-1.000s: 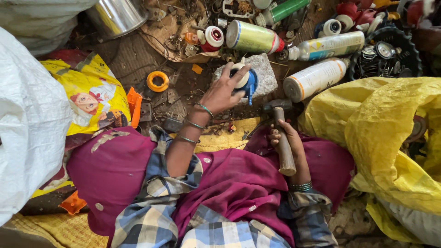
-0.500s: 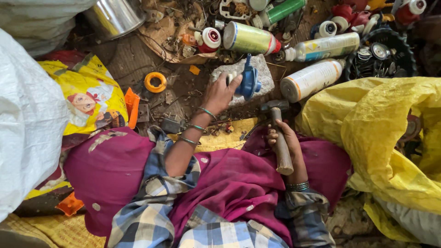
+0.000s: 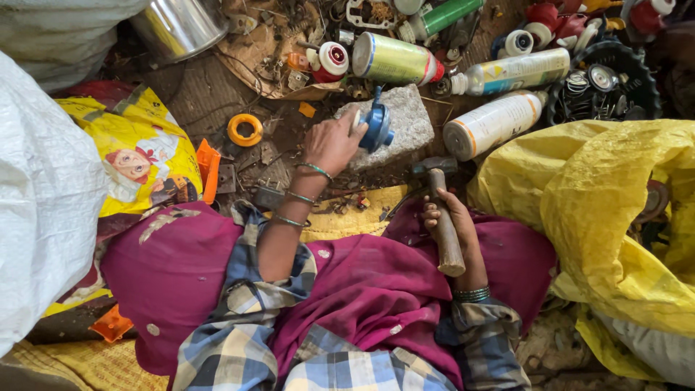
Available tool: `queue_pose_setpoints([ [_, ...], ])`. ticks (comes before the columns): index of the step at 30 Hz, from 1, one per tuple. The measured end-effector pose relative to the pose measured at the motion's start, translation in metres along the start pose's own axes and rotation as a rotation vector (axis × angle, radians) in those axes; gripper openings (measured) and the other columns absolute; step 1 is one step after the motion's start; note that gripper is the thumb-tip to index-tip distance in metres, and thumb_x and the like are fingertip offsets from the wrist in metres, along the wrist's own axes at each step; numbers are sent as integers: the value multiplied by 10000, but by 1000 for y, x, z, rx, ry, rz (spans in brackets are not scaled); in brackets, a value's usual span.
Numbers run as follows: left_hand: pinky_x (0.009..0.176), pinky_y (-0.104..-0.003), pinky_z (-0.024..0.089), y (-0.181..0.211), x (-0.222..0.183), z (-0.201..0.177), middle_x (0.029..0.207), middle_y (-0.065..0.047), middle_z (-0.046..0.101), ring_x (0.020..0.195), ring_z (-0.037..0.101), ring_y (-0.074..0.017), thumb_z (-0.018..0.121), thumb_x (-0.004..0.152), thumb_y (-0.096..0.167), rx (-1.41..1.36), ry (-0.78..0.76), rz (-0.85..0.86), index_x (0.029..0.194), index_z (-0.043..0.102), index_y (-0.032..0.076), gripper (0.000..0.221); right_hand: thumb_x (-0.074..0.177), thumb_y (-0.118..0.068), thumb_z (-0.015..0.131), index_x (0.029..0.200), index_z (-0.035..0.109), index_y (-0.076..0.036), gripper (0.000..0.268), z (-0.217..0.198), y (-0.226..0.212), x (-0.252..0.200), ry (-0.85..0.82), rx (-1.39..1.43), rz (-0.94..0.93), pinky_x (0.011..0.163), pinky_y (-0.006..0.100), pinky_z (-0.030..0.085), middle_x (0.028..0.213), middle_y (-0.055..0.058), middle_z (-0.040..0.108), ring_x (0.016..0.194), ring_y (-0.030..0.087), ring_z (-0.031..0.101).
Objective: The person sits on the floor and repeatedly strikes a blue and white plastic object with a hammer to break it into smaller pieces. The person rotates the object between strikes and continues hammering until it fragments.
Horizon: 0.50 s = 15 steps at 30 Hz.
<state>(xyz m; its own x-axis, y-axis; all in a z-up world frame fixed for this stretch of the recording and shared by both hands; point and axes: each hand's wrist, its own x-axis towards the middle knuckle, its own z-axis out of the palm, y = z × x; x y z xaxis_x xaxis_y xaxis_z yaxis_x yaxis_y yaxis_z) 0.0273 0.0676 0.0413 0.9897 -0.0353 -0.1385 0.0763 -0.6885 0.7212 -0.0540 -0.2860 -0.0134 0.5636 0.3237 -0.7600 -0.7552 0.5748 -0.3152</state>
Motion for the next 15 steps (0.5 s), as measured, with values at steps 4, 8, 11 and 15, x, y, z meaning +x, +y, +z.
queue_pose_setpoints([
  [4, 861, -502, 580, -15, 0, 3, 1224, -292, 608, 947, 705, -437, 735, 890, 247, -24, 21, 131, 1465, 488, 118, 639, 964, -318, 689, 1087, 560, -26, 342, 2, 1, 0, -1, -16, -19, 538, 235, 474, 783, 11, 560, 611, 80, 538],
  [8, 981, -507, 532, -19, 4, 14, 1309, -264, 541, 1111, 641, -478, 874, 670, 152, -53, 81, 278, 1444, 424, 21, 906, 985, -312, 674, 1100, 550, -7, 349, 4, 2, -5, -3, 30, -17, 556, 234, 483, 801, 14, 554, 629, 81, 544],
  [11, 971, -506, 526, -18, 5, 20, 1251, -256, 530, 1100, 630, -474, 915, 601, 148, -76, 68, 213, 1460, 423, 39, 996, 980, -319, 670, 1104, 549, -12, 353, 7, 2, -6, 0, 30, -13, 558, 231, 486, 803, 13, 550, 630, 79, 545],
  [15, 936, -520, 536, -20, 1, 22, 1258, -264, 509, 1083, 622, -490, 937, 626, 197, -79, 32, 147, 1447, 467, 67, 955, 978, -312, 674, 1100, 565, -31, 325, 7, 3, -5, -9, 0, -25, 531, 226, 472, 775, -6, 540, 599, 72, 533],
])
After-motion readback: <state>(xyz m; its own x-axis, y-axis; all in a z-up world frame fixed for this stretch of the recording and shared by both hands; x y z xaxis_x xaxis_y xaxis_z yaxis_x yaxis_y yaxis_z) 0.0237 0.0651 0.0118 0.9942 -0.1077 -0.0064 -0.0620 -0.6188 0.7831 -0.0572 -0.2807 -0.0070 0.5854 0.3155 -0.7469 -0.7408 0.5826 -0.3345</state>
